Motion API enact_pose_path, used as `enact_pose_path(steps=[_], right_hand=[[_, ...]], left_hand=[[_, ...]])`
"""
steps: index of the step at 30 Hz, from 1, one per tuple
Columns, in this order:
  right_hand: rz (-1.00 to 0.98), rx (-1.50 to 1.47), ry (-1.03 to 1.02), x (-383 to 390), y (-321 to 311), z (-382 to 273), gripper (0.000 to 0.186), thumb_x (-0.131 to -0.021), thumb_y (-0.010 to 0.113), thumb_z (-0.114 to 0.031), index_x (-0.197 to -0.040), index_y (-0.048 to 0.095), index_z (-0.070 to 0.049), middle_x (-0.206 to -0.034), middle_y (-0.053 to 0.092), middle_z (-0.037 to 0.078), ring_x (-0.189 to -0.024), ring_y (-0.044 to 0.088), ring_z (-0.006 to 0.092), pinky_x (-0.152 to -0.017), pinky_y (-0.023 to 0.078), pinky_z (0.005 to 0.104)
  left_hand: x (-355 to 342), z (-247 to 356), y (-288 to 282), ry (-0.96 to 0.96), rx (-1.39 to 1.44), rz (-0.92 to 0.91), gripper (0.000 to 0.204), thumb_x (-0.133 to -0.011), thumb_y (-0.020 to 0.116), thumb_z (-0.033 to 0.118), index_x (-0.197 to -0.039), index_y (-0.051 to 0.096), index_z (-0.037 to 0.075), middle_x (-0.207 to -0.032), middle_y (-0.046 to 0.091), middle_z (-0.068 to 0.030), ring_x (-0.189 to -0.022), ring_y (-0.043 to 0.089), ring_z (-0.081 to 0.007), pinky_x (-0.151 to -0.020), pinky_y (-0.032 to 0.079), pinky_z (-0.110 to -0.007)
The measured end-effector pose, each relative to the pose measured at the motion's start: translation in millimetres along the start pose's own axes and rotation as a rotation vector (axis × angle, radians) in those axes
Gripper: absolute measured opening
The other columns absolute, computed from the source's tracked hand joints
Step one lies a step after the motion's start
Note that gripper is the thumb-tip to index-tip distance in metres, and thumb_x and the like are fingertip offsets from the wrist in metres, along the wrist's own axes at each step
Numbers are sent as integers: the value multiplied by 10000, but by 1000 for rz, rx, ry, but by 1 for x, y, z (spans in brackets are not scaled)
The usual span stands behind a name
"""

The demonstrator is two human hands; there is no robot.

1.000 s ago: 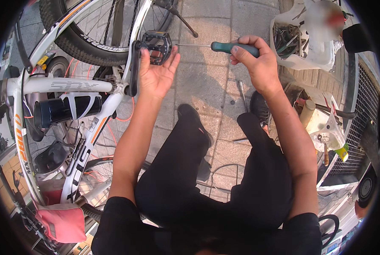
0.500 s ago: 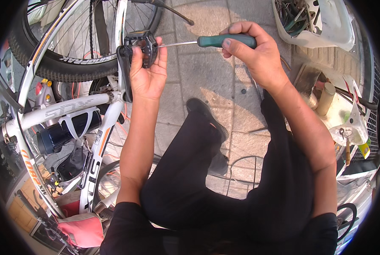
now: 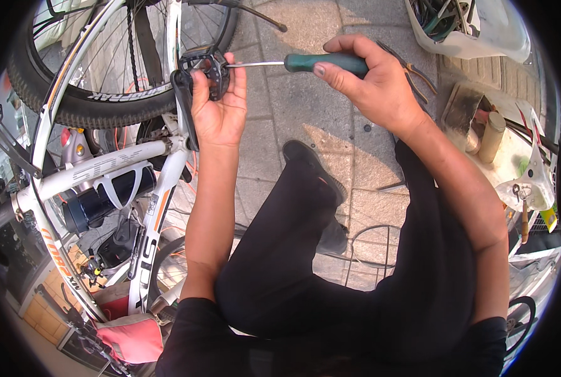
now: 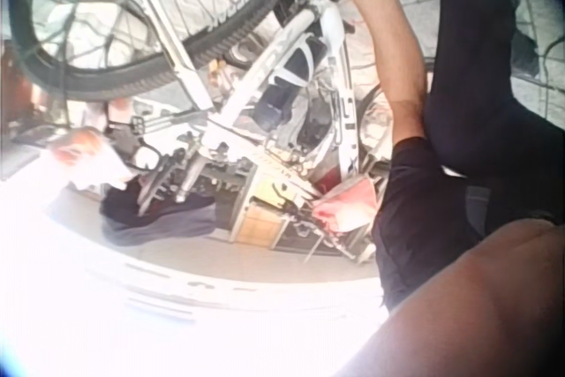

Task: The person sits on the ground and uses a screwdriver and pliers to adjust and tighten components of a bicycle pedal attached to a white bicycle frame.

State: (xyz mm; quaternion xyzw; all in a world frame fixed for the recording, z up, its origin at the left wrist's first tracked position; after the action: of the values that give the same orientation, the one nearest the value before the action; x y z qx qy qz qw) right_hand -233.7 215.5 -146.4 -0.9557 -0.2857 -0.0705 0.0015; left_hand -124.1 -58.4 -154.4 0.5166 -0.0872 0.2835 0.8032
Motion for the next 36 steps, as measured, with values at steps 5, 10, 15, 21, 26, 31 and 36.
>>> enact_pose_path(steps=[5,10,15,21,26,31,36], right_hand=[[-44,185,-244,4,3,-11,422,-923,844,-298,-1224,727,-25,-951,750,131,-863,735,223,-793,586,346],[-130,166,-89,2,6,-8,409,-924,844,-304,-1194,749,-12,-952,754,129,-853,725,220,-781,583,346],[-146,156,-61,2,9,-6,412,-930,819,-354,-1165,766,-20,-875,761,147,-771,742,248,-735,585,374],[-173,170,-25,-1,9,-7,409,-935,806,-376,-1125,780,-15,-818,750,145,-728,725,231,-701,574,373],[-208,175,34,-3,12,-11,409,-941,795,-379,-1109,788,-6,-811,746,131,-726,698,196,-701,564,362],[-235,161,131,-2,13,-10,404,-933,802,-369,-1112,787,-7,-830,736,111,-752,676,178,-716,555,351],[-215,181,121,-2,10,-7,381,-910,818,-326,-1110,748,-9,-843,720,96,-768,668,180,-728,551,350]], left_hand=[[-2,2,-4,-14,34,28,360,-1032,710,241,-1318,667,26,-1335,731,-137,-1336,642,-377,-1110,553,-563],[1,1,-1,15,-7,29,378,-1036,705,253,-1327,656,18,-1332,731,-141,-1321,649,-371,-1115,540,-554],[2,2,0,69,-117,110,277,-1023,733,263,-1185,707,39,-1236,766,-133,-1251,697,-332,-1101,554,-532],[2,1,2,61,-105,99,281,-1022,733,263,-1187,706,37,-1233,767,-138,-1242,702,-330,-1092,562,-528],[1,3,-2,29,-46,58,337,-1026,722,245,-1272,675,20,-1286,747,-150,-1277,676,-362,-1094,556,-543],[1,4,-4,35,-31,56,367,-1024,722,236,-1311,662,15,-1315,737,-153,-1300,661,-374,-1095,554,-552],[2,3,-3,37,-42,57,380,-1018,730,236,-1320,657,16,-1313,737,-150,-1307,657,-375,-1088,562,-553]])
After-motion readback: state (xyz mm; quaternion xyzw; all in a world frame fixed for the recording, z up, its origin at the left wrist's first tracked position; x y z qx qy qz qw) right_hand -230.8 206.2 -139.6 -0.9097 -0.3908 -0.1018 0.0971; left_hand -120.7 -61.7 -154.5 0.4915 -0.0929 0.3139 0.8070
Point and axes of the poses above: each hand's wrist, its own x-axis away from the middle knuckle, its own y-axis out of the palm, z = x × y, the point moved 9 cm from there along -x, towards the middle knuckle
